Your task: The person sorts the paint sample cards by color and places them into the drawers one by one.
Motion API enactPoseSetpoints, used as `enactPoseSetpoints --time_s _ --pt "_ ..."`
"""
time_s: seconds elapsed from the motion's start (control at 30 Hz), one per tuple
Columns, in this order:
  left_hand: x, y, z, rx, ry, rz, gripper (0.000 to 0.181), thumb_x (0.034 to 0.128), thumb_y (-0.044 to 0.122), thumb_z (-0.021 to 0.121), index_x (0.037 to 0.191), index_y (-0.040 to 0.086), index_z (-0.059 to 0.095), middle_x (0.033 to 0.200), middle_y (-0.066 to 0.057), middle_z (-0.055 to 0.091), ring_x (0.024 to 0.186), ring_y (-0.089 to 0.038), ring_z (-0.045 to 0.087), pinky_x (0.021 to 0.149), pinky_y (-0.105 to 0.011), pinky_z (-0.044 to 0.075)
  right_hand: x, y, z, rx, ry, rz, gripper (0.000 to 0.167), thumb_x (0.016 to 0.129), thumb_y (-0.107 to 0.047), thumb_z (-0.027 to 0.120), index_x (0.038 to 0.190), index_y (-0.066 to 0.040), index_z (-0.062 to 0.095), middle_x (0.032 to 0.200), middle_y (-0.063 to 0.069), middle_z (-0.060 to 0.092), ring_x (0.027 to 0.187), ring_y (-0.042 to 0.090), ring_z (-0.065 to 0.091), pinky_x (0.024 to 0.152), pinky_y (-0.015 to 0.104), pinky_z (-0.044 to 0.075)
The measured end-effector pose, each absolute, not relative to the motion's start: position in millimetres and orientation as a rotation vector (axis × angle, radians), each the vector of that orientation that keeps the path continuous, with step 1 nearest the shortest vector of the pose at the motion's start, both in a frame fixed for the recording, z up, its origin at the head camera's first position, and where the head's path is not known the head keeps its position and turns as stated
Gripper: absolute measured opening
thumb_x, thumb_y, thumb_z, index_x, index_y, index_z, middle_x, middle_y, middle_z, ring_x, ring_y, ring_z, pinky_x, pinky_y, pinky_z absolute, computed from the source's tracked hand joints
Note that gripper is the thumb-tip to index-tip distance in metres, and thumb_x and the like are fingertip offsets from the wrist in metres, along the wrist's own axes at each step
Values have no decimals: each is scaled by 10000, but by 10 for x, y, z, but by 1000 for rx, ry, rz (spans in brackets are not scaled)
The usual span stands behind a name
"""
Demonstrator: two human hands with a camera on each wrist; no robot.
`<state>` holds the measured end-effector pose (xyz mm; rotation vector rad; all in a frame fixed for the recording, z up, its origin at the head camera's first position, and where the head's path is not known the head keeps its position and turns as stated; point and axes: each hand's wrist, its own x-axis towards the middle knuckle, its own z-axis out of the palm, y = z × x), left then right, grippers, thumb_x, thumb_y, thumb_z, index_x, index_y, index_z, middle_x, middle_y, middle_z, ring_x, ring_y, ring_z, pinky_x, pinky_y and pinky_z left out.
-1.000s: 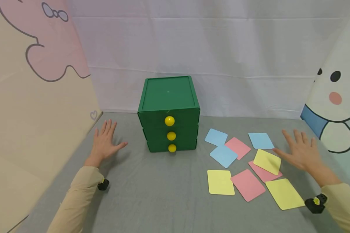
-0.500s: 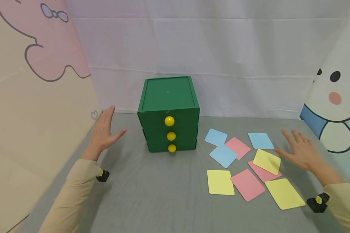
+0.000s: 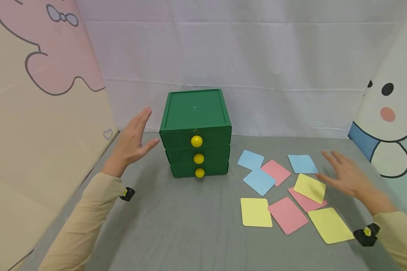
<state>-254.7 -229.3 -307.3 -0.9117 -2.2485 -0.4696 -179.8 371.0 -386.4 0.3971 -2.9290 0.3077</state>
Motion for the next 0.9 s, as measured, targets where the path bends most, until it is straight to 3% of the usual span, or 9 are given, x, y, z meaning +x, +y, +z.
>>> enactPoseSetpoints --time_s 0.47,0.7,0.9 --pt "-2635 -2196 -3072 -1003 -2206 -404 652 957 490 270 1277 -36 486 1324 -202 457 1271 -332 353 1062 -447 238 -1891 3301 -3677 486 -2898 459 770 826 -375 622 1391 20 281 1324 308 345 1167 500 328 880 660 266" --pt "-2632 -2189 -3081 -983 -2244 -399 565 973 430 294 1260 -3 516 1287 -179 502 1241 -319 395 1040 -439 284 -1938 2860 -3457 523 -2846 585 749 851 -379 597 1422 -30 260 1355 261 361 1207 450 340 909 634 282" --pt "-2630 -2179 -3067 -982 -2245 -396 528 981 392 309 1240 -12 530 1273 -182 514 1231 -312 408 1016 -458 309 -1983 2388 -3324 585 -2698 770 668 863 -324 603 1400 -52 316 1299 203 456 1138 358 453 849 555 386"
